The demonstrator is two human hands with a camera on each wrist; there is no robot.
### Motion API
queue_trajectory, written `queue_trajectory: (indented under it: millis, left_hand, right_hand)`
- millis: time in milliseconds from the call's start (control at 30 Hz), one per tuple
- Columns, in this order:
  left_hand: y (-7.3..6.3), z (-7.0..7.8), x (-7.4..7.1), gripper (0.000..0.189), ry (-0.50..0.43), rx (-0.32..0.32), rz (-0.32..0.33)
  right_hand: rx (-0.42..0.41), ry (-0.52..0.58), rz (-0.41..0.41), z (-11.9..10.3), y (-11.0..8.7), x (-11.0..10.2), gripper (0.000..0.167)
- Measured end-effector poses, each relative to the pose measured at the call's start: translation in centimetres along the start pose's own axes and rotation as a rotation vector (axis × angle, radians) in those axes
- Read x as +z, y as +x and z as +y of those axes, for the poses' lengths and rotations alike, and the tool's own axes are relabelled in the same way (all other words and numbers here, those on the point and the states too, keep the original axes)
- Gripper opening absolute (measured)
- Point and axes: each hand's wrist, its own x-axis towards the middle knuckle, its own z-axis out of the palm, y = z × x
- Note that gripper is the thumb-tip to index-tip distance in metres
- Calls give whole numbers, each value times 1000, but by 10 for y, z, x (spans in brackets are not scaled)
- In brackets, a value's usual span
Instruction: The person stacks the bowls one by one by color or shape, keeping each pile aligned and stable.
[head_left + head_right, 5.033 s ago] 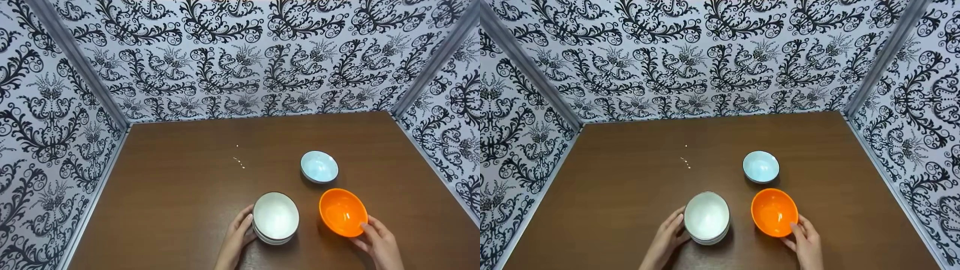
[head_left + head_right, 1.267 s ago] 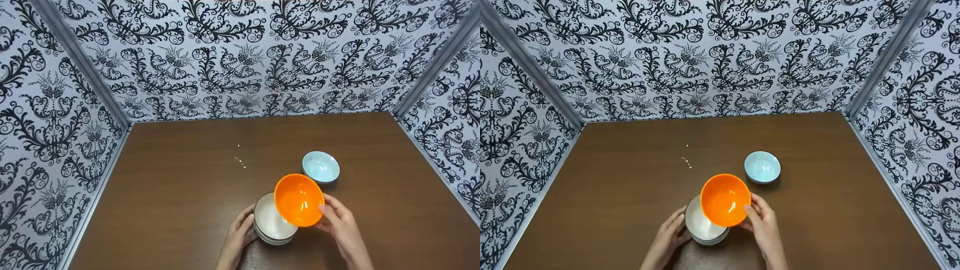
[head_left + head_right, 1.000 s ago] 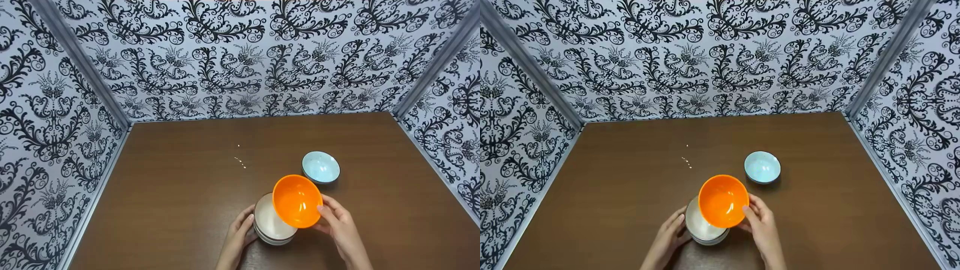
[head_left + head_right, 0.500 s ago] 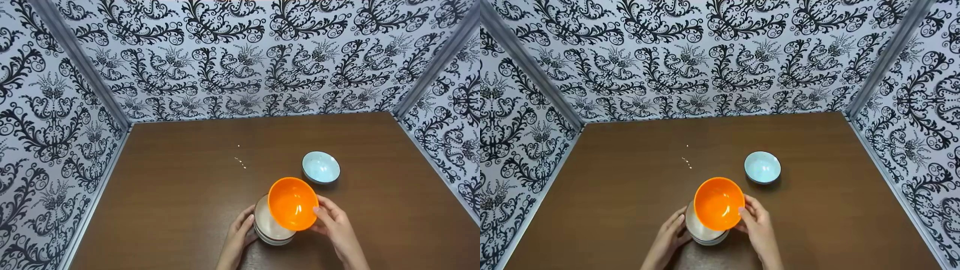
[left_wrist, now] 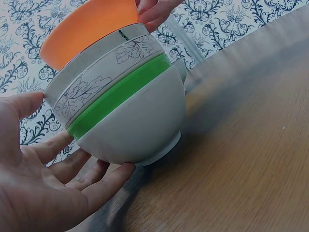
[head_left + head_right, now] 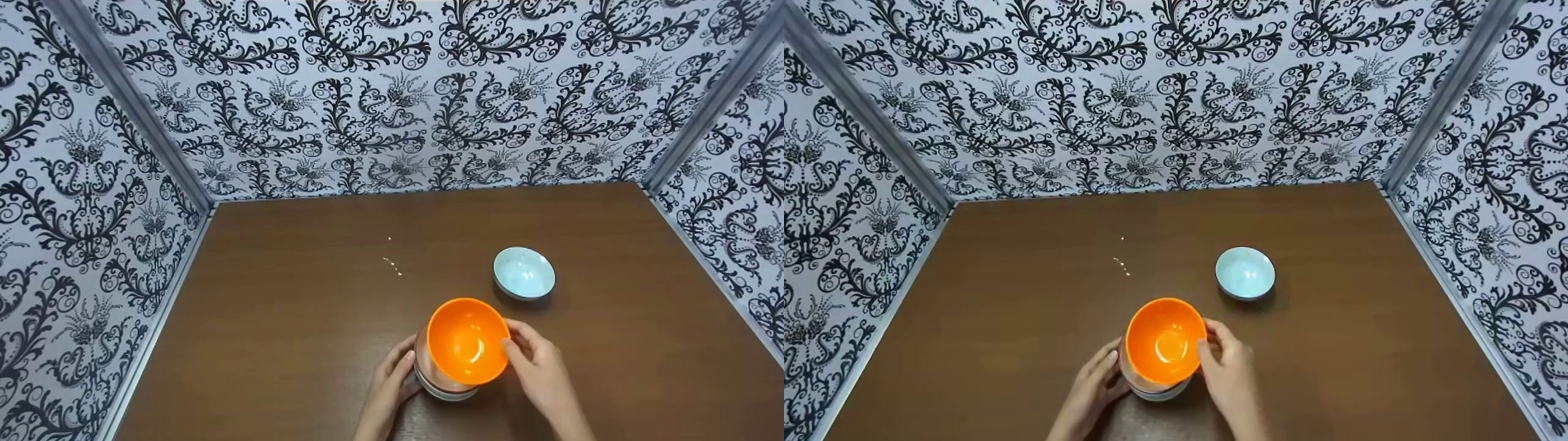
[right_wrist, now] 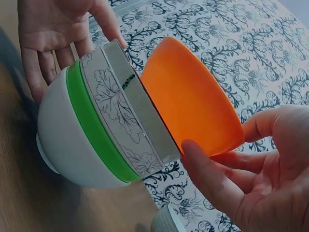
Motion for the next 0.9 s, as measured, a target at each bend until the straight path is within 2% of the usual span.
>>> queue_trajectory:
  millis: [100, 400, 900]
  left_hand:
    - [0, 0, 1, 57, 10, -7, 8]
    - [1, 1, 1, 60, 12, -26, 29]
    - [2, -1, 0, 60, -3, -15, 29]
  right_hand:
    - [-43, -97, 25, -1, 0, 3, 30]
    - [-99, -282, 49, -7, 1, 9, 26]
    - [-171, -394, 80, -6, 1, 15, 22]
